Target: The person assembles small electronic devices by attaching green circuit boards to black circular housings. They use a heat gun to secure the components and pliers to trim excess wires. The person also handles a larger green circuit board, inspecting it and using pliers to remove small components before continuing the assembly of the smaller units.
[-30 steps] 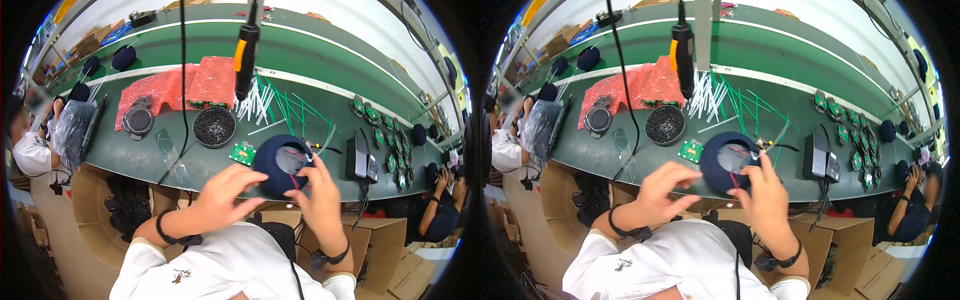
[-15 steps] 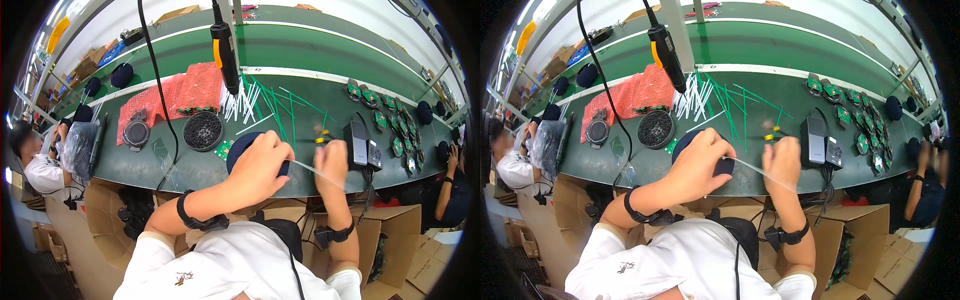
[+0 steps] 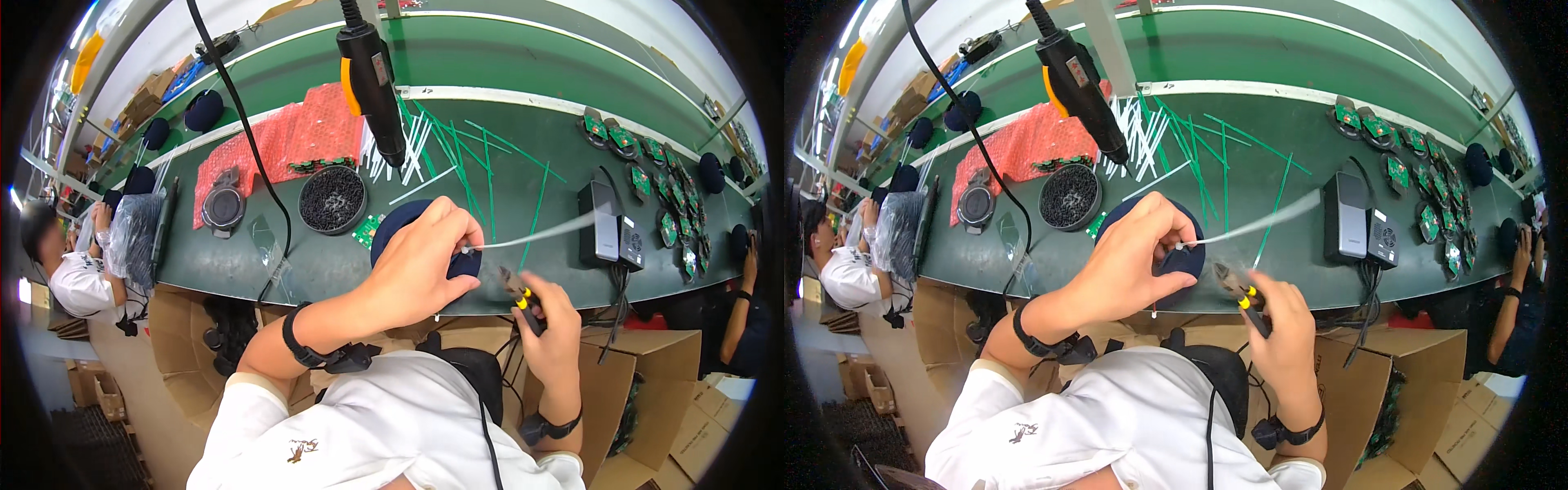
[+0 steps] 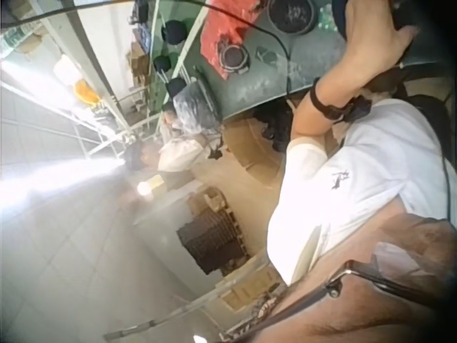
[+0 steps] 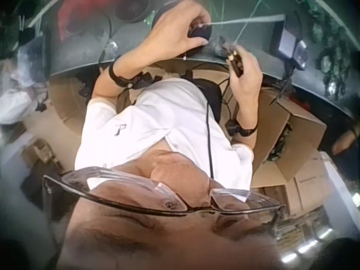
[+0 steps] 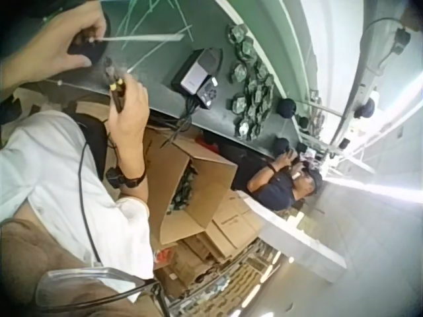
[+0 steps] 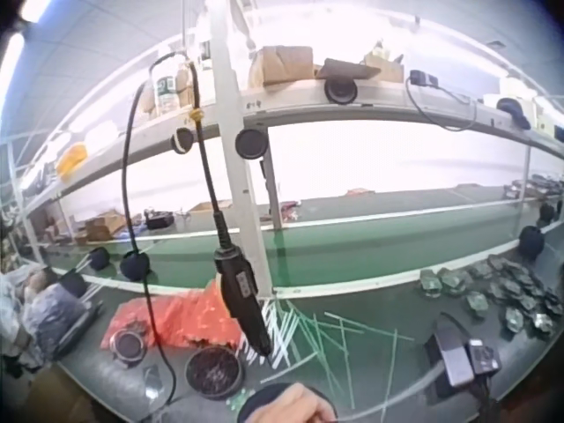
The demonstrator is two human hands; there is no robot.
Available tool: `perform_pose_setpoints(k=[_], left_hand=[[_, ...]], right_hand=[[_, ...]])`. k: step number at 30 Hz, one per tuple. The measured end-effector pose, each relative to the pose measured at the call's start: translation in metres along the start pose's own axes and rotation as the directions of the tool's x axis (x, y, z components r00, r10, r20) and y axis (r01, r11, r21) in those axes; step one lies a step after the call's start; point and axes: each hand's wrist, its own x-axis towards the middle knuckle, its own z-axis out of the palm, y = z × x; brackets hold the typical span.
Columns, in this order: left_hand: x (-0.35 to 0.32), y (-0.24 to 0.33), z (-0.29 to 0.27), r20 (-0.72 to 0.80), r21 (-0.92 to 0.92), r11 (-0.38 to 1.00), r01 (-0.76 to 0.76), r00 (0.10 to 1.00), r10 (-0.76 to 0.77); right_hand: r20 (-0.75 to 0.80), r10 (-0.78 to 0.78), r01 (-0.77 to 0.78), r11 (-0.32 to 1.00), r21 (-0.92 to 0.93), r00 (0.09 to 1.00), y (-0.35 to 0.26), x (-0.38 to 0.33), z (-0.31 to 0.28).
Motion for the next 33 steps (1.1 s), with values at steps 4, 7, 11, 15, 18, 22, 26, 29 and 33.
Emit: perform_pose_setpoints(k=[4, 7, 11, 15, 18, 22, 26, 29, 33], left_hand=[[0.0, 0.0, 0.0, 0.013, -0.01, 1.0, -0.011, 1.0, 0.012], [-0.001, 0.0, -0.001, 0.019, -0.012, 1.0, -0.019, 1.0, 0.019], [0.0, 0.001, -0.001, 0.022, 0.0, 1.0, -0.025, 0.999, 0.025], [0.001, 0.002, -0.001, 0.031, -0.019, 1.0, -0.023, 0.999, 0.024], [0.001, 0.001, 0.0, 0.018, -0.029, 0.999, -0.02, 1.0, 0.021], [0.0, 0.0, 0.005, -0.051, 0.0, 1.0, -0.02, 0.999, 0.02], [0.001, 0.0, 0.008, -0.199, 0.109, 0.986, -0.124, 0.97, 0.143], [-0.002, 0.0, -0.001, -0.274, -0.169, 0.973, -0.157, 0.956, 0.107], [-0.035, -0.01, -0.035, -0.431, -0.212, 0.972, -0.097, 0.902, -0.004]], right_hand=[[0.038, -0.147, 0.147, 0.989, -0.021, 0.988, -0.002, 0.016, 0.006], [0.034, -0.153, 0.154, 0.988, -0.004, 0.988, -0.004, 0.024, 0.009], [0.055, -0.18, 0.18, 0.984, 0.018, 0.982, -0.007, 0.031, 0.008], [0.087, -0.195, 0.196, 0.981, -0.002, 0.977, -0.008, 0.037, 0.007], [0.081, -0.224, 0.225, 0.974, -0.004, 0.971, -0.005, 0.041, 0.007], [0.05, -0.287, 0.29, 0.954, -0.07, 0.957, -0.001, 0.042, 0.007], [0.049, -0.226, 0.231, 0.964, -0.132, 0.973, -0.005, 0.038, 0.01], [0.013, -0.18, 0.18, 0.973, -0.142, 0.983, -0.006, 0.039, 0.01], [-0.106, -0.101, 0.054, 0.926, -0.373, 0.989, 0.012, 0.056, 0.011]])
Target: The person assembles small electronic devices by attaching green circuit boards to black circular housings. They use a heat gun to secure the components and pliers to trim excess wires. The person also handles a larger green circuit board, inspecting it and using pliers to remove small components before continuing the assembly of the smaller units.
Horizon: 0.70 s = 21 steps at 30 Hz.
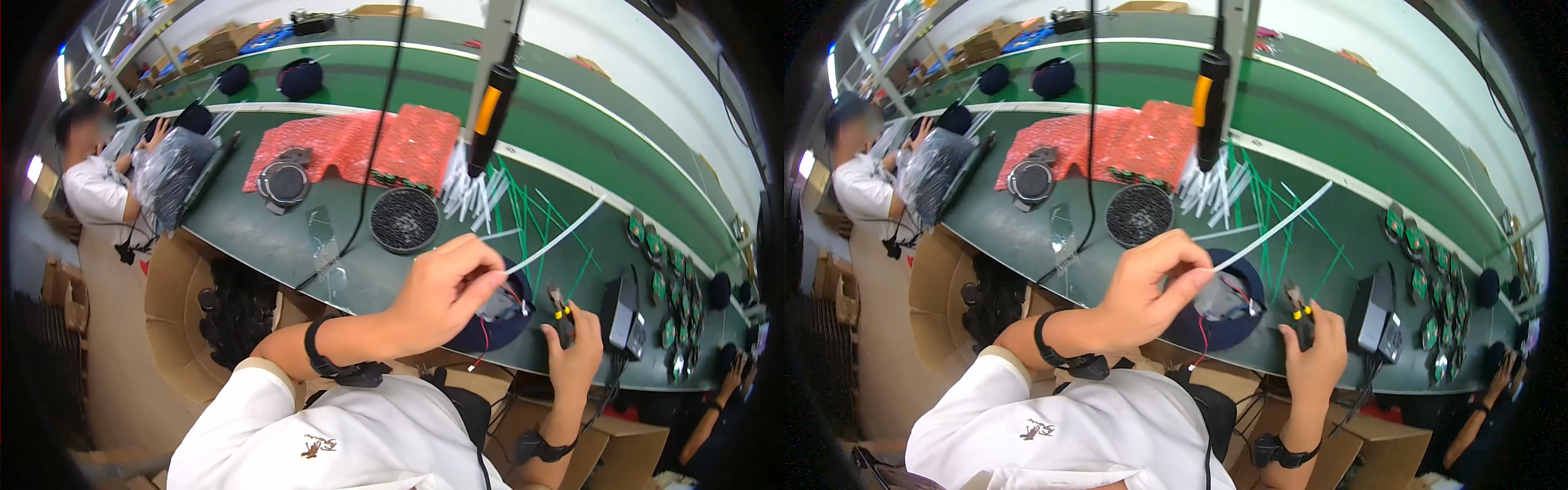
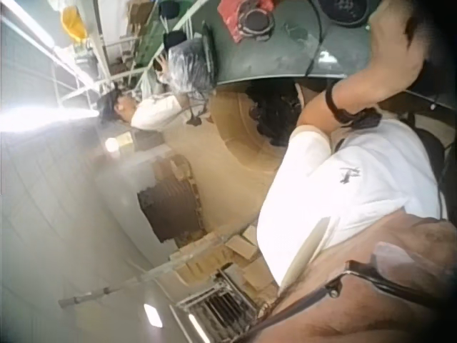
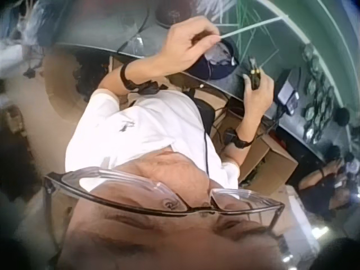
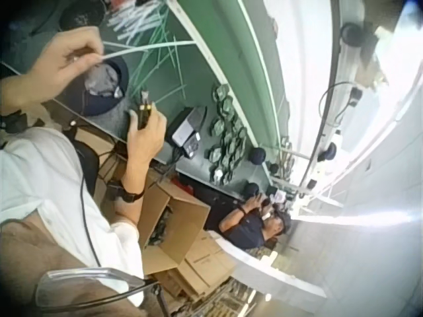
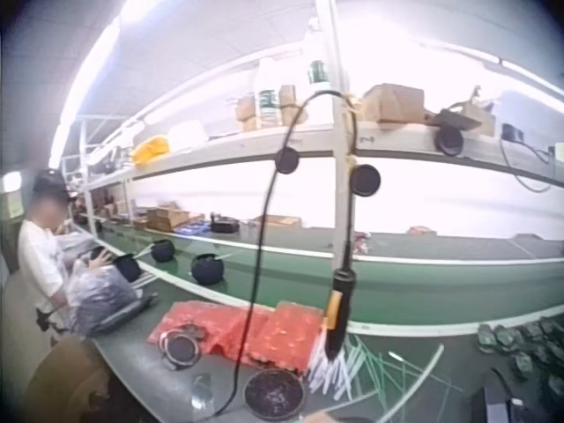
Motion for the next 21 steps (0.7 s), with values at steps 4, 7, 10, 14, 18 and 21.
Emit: perform_pose_setpoints(k=[4, 7, 10, 14, 18, 21], left_hand=[[-0.016, -0.014, -0.046, -0.06, 0.093, 0.974, 0.208, 0.977, -0.203], [-0.007, -0.041, -0.063, -0.036, 0.241, 0.917, 0.319, 0.947, -0.32], [0.005, -0.064, -0.072, 0.021, 0.317, 0.87, 0.377, 0.915, -0.403], [0.034, -0.086, -0.065, 0.037, 0.391, 0.829, 0.401, 0.893, -0.449], [0.078, -0.102, -0.046, -0.026, 0.395, 0.814, 0.427, 0.89, -0.454], [0.074, -0.095, -0.043, -0.068, 0.502, 0.857, 0.12, 0.993, -0.099]], right_hand=[[-0.021, 0.054, -0.057, 0.98, -0.191, 0.998, 0.013, 0.011, 0.018], [-0.155, -0.16, 0.121, 0.964, -0.236, 0.975, 0.0, 0.012, 0.02], [-0.021, -0.2, 0.197, 0.931, 0.307, 0.98, -0.03, 0.0, 0.0], [0.228, -0.384, 0.31, 0.902, 0.301, 0.895, -0.069, -0.01, -0.015], [0.166, -0.331, 0.287, 0.927, 0.242, 0.929, -0.083, -0.007, -0.005], [0.245, -0.247, 0.195, 0.956, 0.218, 0.938, -0.08, -0.005, -0.006]])
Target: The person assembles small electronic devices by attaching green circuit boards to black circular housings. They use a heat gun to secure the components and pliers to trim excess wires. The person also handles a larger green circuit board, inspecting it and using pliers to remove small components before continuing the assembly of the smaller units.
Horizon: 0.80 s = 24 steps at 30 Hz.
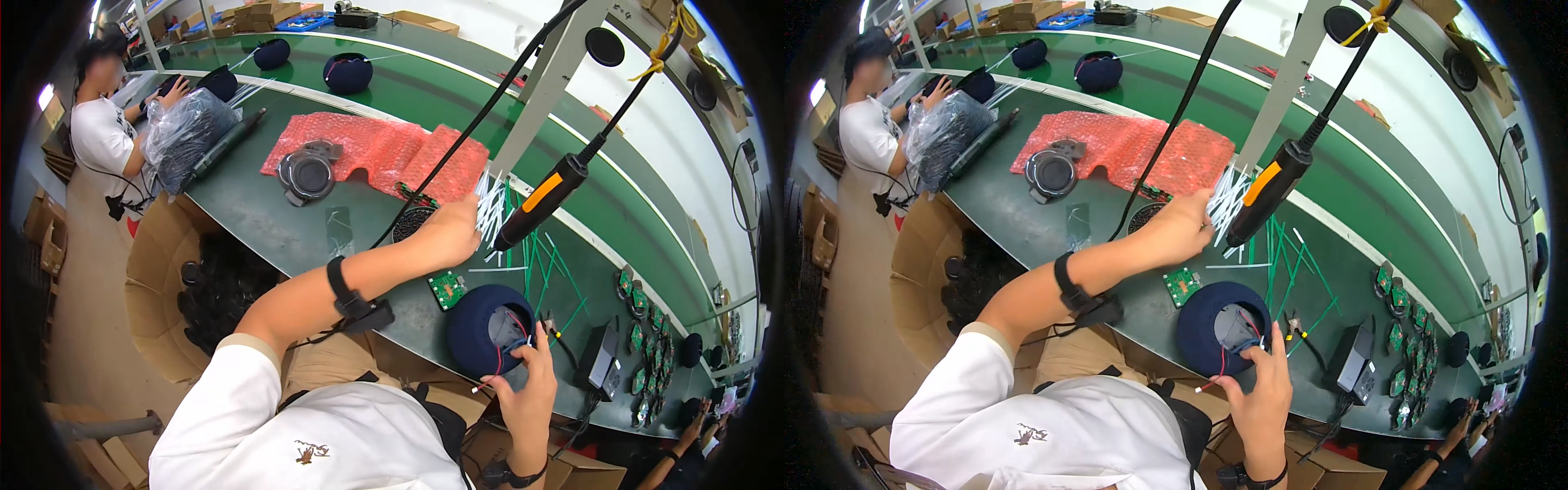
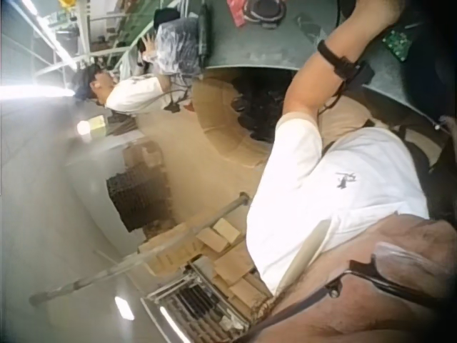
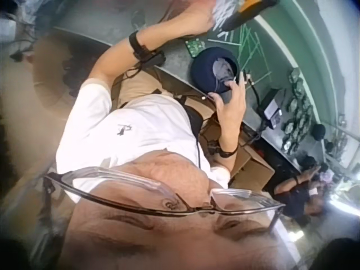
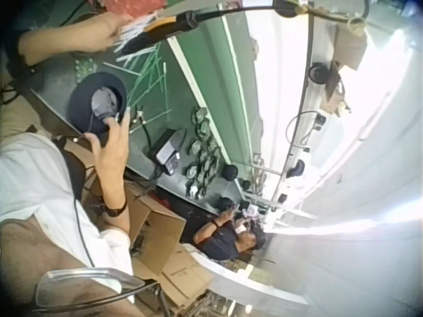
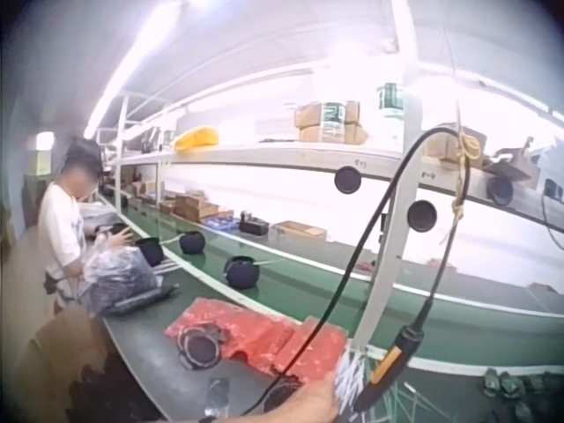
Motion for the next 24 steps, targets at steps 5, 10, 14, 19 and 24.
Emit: perform_pose_setpoints(k=[5, 10, 14, 19, 24], left_hand=[[-0.059, 0.03, -0.068, 0.068, -0.197, 0.973, -0.122, 0.988, 0.137], [-0.066, 0.012, -0.176, -0.167, 0.158, 0.987, -0.04, 0.984, 0.067], [0.022, -0.079, -0.217, -0.267, 0.454, 0.883, 0.12, 0.964, 0.006], [0.137, -0.202, -0.199, -0.29, 0.611, 0.739, 0.286, 0.949, -0.127], [0.197, -0.271, -0.176, -0.268, 0.847, 0.465, 0.257, 0.962, -0.044]], right_hand=[[-0.065, 0.247, -0.232, 0.957, 0.176, 0.967, 0.011, 0.008, -0.035], [-0.269, 0.132, -0.126, 0.991, 0.042, 0.954, 0.074, 0.085, -0.085], [-0.253, 0.08, -0.11, 0.988, -0.109, 0.964, 0.157, 0.212, -0.082], [-0.379, 0.175, -0.312, 0.888, -0.338, 0.909, 0.225, 0.34, -0.042], [-0.279, 0.109, -0.204, 0.917, -0.342, 0.954, 0.232, 0.36, -0.01]])
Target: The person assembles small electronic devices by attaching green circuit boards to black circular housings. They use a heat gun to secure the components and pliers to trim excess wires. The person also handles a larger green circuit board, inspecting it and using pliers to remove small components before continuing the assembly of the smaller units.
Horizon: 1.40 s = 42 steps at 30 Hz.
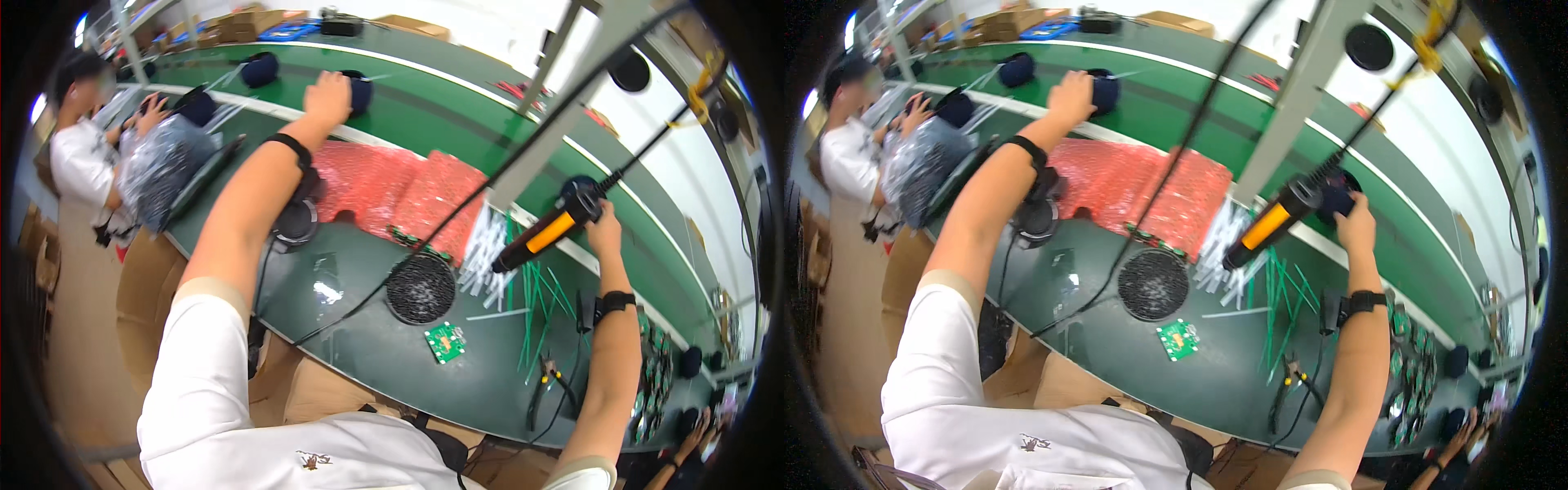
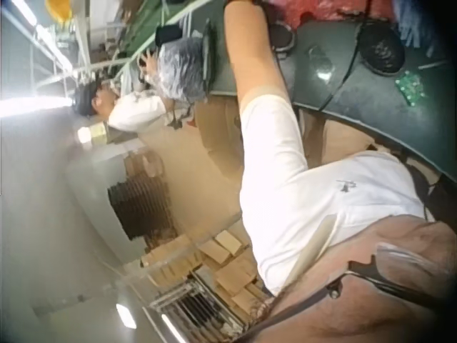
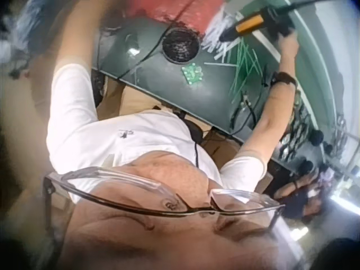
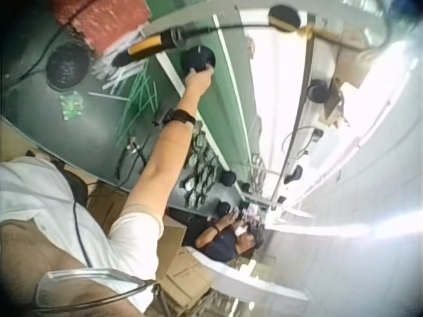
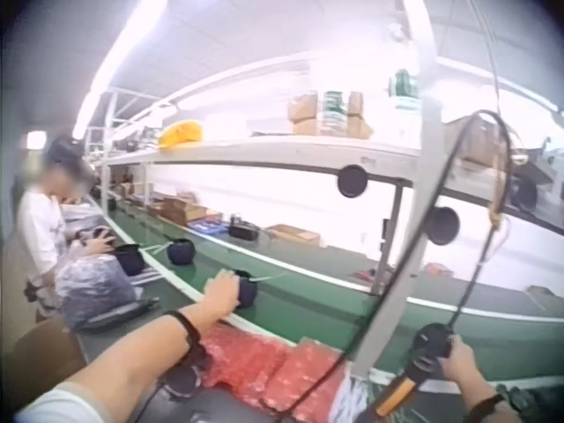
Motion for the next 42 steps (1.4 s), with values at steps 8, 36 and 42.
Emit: perform_pose_setpoints(k=[8, 36, 42], left_hand=[[-0.001, -0.001, 0.012, -0.103, -0.107, 0.988, -0.115, 0.989, 0.104], [-0.354, 0.244, -0.291, -0.203, -0.754, 0.267, -0.601, 0.598, 0.775], [-0.341, 0.282, -0.299, -0.192, -0.757, 0.209, -0.619, 0.517, 0.834]], right_hand=[[0.184, -0.136, 0.147, 0.988, -0.048, 0.974, -0.061, -0.2, -0.134], [0.084, 0.173, 0.009, -0.475, 0.88, 0.981, -0.024, -0.43, -0.159], [-0.19, 0.387, 0.034, 0.377, 0.926, 0.902, -0.026, -0.474, -0.158]])
